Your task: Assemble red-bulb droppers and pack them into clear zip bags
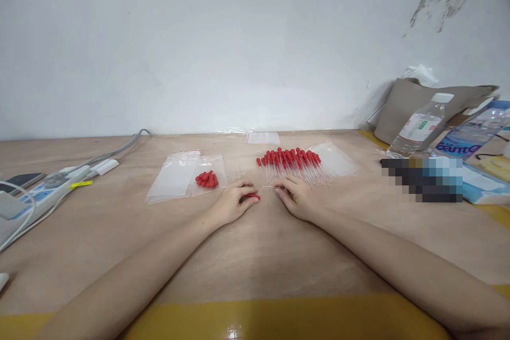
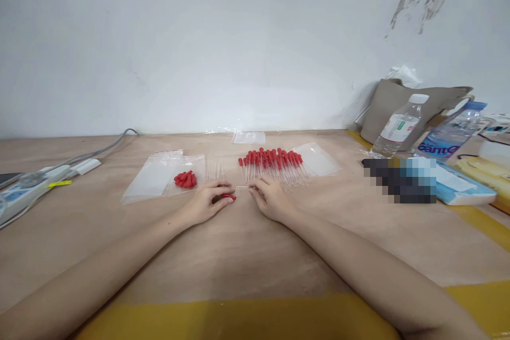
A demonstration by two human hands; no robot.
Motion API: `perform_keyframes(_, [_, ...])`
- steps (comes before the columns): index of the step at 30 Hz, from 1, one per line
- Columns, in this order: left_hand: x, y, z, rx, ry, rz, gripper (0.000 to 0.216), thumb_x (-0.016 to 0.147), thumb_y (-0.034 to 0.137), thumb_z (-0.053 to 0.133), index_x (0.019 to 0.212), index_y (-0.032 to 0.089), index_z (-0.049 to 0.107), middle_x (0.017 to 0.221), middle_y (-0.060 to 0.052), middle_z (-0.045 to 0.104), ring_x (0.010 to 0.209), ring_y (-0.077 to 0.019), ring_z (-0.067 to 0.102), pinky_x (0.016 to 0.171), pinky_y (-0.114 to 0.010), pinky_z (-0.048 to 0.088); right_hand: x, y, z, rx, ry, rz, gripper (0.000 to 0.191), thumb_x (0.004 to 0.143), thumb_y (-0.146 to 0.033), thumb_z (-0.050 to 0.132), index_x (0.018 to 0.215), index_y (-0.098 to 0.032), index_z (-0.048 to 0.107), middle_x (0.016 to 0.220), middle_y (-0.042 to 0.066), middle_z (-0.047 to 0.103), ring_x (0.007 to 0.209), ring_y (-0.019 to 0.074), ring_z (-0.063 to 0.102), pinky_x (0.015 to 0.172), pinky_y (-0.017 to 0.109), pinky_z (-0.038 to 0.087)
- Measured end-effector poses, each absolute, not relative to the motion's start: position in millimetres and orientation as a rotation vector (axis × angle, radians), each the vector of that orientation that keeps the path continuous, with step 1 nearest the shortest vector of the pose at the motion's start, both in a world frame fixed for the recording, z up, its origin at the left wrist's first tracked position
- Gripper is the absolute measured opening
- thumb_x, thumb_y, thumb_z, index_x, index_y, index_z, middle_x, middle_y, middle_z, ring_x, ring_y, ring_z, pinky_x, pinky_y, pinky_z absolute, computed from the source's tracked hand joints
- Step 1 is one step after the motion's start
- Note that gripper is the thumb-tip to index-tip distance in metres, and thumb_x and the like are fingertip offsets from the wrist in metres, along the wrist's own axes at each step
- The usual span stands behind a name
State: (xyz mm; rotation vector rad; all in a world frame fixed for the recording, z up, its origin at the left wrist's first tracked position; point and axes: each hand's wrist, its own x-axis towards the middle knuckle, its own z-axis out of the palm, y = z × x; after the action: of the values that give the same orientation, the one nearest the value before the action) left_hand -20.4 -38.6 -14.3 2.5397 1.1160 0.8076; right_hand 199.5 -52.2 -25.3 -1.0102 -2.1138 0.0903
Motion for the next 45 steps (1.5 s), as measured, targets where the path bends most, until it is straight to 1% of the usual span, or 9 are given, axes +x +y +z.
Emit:
perform_keyframes(3, [-15.7,-35.0,-15.9,2.496,1.111,0.840,0.019,0.083,0.029,0.049,0.085,0.020,0.065,0.093,-0.004,0.060,0.086,-0.0170,0.057,0.080,-0.031,0.043,199.9,-52.0,-26.8,-1.017,-2.140,0.045,0.018,0.085,-0.022,0.042,0.092,-0.018,0.058,0.081,0.005,0.057,0.072,0.0136,0.052,0.068,0.028,0.039])
perform_keyframes(5, [-14.8,-34.7,-17.3,2.414,1.116,0.884,0.019,0.084,0.029,0.047,0.086,0.019,0.062,0.086,-0.003,0.062,0.080,-0.0161,0.057,0.075,-0.030,0.044,200.2,-52.6,-26.6,-1.023,-2.149,0.033,0.018,0.085,-0.022,0.043,0.092,-0.018,0.058,0.080,0.004,0.058,0.071,0.0136,0.052,0.069,0.028,0.038])
perform_keyframes(10, [-15.3,-36.3,-20.1,2.212,1.036,0.947,0.020,0.085,0.033,0.044,0.091,0.017,0.056,0.084,-0.002,0.062,0.076,-0.0149,0.057,0.070,-0.028,0.045,198.4,-54.8,-23.6,-1.003,-2.120,0.088,0.018,0.086,-0.023,0.041,0.093,-0.017,0.057,0.081,0.005,0.058,0.072,0.0134,0.052,0.068,0.028,0.039])
perform_keyframes(18, [-12.4,-38.8,-19.3,2.098,0.939,0.941,0.020,0.084,0.033,0.045,0.090,0.016,0.056,0.083,-0.003,0.061,0.075,-0.0139,0.056,0.069,-0.027,0.045,196.7,-56.3,-22.2,-0.955,-2.147,0.113,0.019,0.087,-0.023,0.041,0.094,-0.018,0.058,0.083,0.005,0.060,0.075,0.0135,0.053,0.070,0.028,0.039])
perform_keyframes(27, [-12.9,-37.7,-23.9,2.051,0.940,0.886,0.025,0.082,0.037,0.049,0.086,0.015,0.060,0.063,0.001,0.056,0.058,-0.0105,0.052,0.057,-0.023,0.044,199.1,-55.0,-21.6,-0.921,-2.223,0.176,0.019,0.086,-0.024,0.042,0.091,-0.019,0.060,0.080,0.004,0.059,0.074,0.0136,0.053,0.068,0.027,0.040])
perform_keyframes(31, [-13.4,-40.9,-20.9,2.097,0.963,0.851,0.024,0.082,0.035,0.048,0.088,0.016,0.062,0.063,0.001,0.056,0.058,-0.0105,0.052,0.056,-0.022,0.043,200.8,-54.4,-22.8,-0.941,-2.262,0.147,0.018,0.085,-0.024,0.044,0.090,-0.020,0.061,0.078,0.004,0.059,0.073,0.0143,0.053,0.069,0.029,0.037])
perform_keyframes(37, [-13.7,-45.3,-17.0,2.213,0.953,0.794,0.022,0.082,0.033,0.048,0.085,0.017,0.064,0.071,-0.001,0.062,0.064,-0.0124,0.055,0.061,-0.023,0.044,206.1,-51.8,-21.5,-0.987,-2.398,0.029,0.020,0.085,-0.025,0.044,0.092,-0.024,0.062,0.079,0.001,0.061,0.066,0.0126,0.050,0.068,0.029,0.030])
perform_keyframes(42, [-14.0,-46.6,-16.9,2.364,1.017,0.808,0.022,0.083,0.034,0.047,0.087,0.019,0.063,0.077,-0.002,0.063,0.069,-0.0135,0.056,0.063,-0.024,0.043,202.5,-57.9,-15.2,-1.016,-2.428,-0.208,0.021,0.086,-0.023,0.042,0.088,-0.022,0.063,0.077,0.002,0.062,0.062,0.0116,0.047,0.067,0.031,0.023])
perform_keyframes(45, [-14.5,-47.5,-17.3,2.514,1.005,0.866,0.021,0.084,0.033,0.047,0.086,0.018,0.062,0.075,-0.002,0.062,0.069,-0.0138,0.055,0.065,-0.025,0.042,198.3,-62.2,-12.6,-1.039,-2.439,-0.246,0.021,0.085,-0.023,0.041,0.083,-0.020,0.062,0.075,0.002,0.063,0.062,0.0118,0.047,0.066,0.031,0.021])
